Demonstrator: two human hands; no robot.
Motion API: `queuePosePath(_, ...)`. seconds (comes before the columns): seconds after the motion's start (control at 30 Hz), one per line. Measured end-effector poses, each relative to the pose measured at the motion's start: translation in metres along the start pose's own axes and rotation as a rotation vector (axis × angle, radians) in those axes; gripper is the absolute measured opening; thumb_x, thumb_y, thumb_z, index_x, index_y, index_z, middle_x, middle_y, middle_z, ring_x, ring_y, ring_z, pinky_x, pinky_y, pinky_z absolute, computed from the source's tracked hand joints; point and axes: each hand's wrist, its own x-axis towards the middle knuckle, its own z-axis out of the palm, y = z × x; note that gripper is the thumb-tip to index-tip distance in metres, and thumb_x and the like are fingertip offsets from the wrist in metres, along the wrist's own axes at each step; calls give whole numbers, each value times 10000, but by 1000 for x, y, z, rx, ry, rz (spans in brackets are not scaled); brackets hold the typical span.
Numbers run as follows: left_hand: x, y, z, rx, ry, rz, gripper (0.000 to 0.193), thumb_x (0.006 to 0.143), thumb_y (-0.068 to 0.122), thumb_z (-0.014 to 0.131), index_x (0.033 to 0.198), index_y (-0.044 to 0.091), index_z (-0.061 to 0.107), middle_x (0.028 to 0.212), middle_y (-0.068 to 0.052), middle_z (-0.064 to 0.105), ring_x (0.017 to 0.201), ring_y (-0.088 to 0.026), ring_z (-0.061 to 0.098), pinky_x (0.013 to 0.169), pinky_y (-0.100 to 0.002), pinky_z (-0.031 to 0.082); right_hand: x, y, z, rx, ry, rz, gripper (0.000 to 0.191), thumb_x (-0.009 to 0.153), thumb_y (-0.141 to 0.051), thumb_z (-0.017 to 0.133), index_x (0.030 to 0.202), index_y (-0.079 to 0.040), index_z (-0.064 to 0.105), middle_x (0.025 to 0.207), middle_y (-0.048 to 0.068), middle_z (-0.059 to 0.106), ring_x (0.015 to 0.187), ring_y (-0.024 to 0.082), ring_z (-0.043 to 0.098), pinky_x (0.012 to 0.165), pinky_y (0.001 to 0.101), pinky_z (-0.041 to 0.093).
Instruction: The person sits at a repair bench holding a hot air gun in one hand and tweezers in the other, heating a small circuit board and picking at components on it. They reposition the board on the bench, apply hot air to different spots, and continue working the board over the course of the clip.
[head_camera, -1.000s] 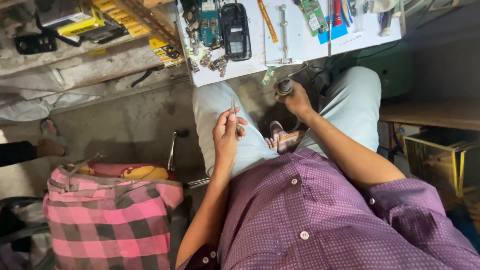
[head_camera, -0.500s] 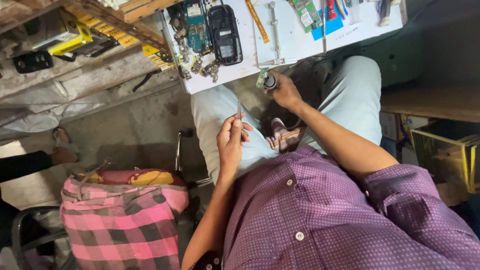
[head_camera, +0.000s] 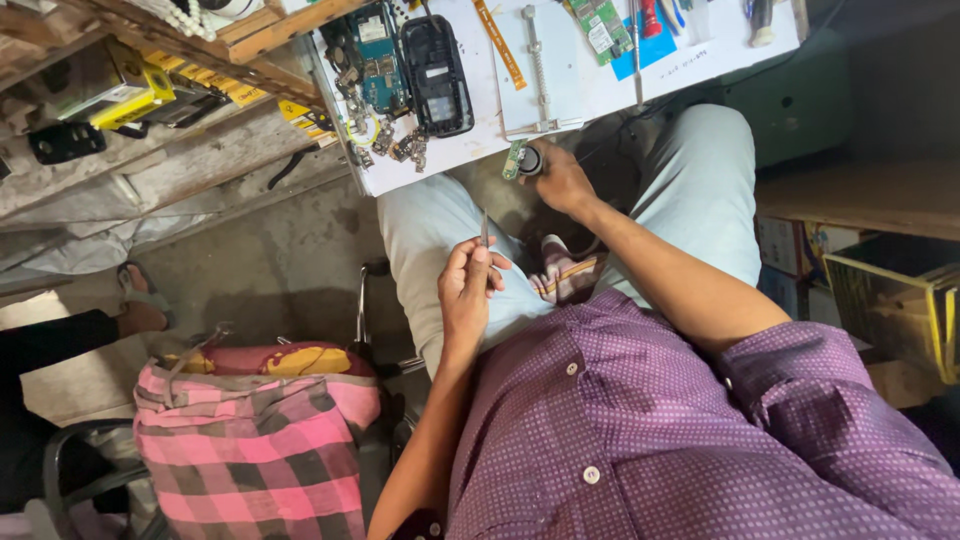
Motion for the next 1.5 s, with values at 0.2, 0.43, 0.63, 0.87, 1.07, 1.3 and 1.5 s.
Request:
queuePosePath(0.2, 1, 2, 2, 22, 26, 1, 330, 1099, 264, 520, 1262, -9, 609, 910, -59, 700, 686, -49, 549, 607, -202, 415, 3, 5, 2, 49, 13, -23, 571, 801, -89, 785, 1339, -35, 603, 1229, 177, 706, 1111, 282, 704, 937, 353, 525)
queuePosePath(0.43, -1, 2, 5, 20, 18, -15, 334, 1100, 264, 517, 1263, -12, 612, 914, -57, 700, 683, -49, 548, 601, -202, 412, 4, 7, -1, -39, -7, 41, 567, 816, -127, 795, 1347, -50, 613, 1229, 190, 707, 1113, 305, 702, 941, 366, 520)
queuePosePath(0.63, -4, -3, 8, 35, -30, -43, 330, 1093, 251, 516, 1267, -10, 620, 921, -68, 720, 676, -45, 563, 588, -195, 416, 2, 8, -3, -24, 3, 20, 561, 810, -107, 785, 1344, -53, 622, 1220, 193, 711, 1128, 311, 698, 947, 381, 517)
queuePosePath(0.87, -6, -14, 18, 30, -139, -103, 309, 1093, 257, 520, 1233, -9, 594, 906, -87, 724, 668, -53, 577, 578, -193, 421, 4, 13, -1, -35, 19, -12, 563, 803, -88, 798, 1338, -59, 627, 1228, 189, 708, 1124, 305, 690, 937, 382, 521)
queuePosePath(1.07, -3, -19, 24, -23, -232, -72, 337, 1107, 289, 505, 1225, -23, 547, 958, -136, 748, 811, -117, 681, 762, -247, 537, 4, 10, -2, -2, 26, -39, 569, 786, -58, 797, 1327, -50, 620, 1208, 189, 700, 1071, 293, 695, 903, 380, 523)
queuePosePath(1.3, -5, -16, 25, 155, -200, -107, 326, 1091, 301, 517, 1200, -2, 573, 979, -111, 777, 801, -77, 633, 633, -212, 432, 5, 10, -5, 6, 30, -60, 496, 791, -62, 793, 1268, -47, 656, 1154, 174, 721, 1027, 273, 708, 879, 373, 531)
queuePosePath(1.5, -5, -13, 29, 132, -209, -151, 321, 1090, 301, 513, 1211, 14, 589, 983, -84, 757, 755, -63, 621, 586, -199, 413, 7, 13, -7, -41, 30, 8, 456, 808, -96, 801, 1242, -53, 670, 1109, 173, 737, 987, 282, 725, 854, 381, 538)
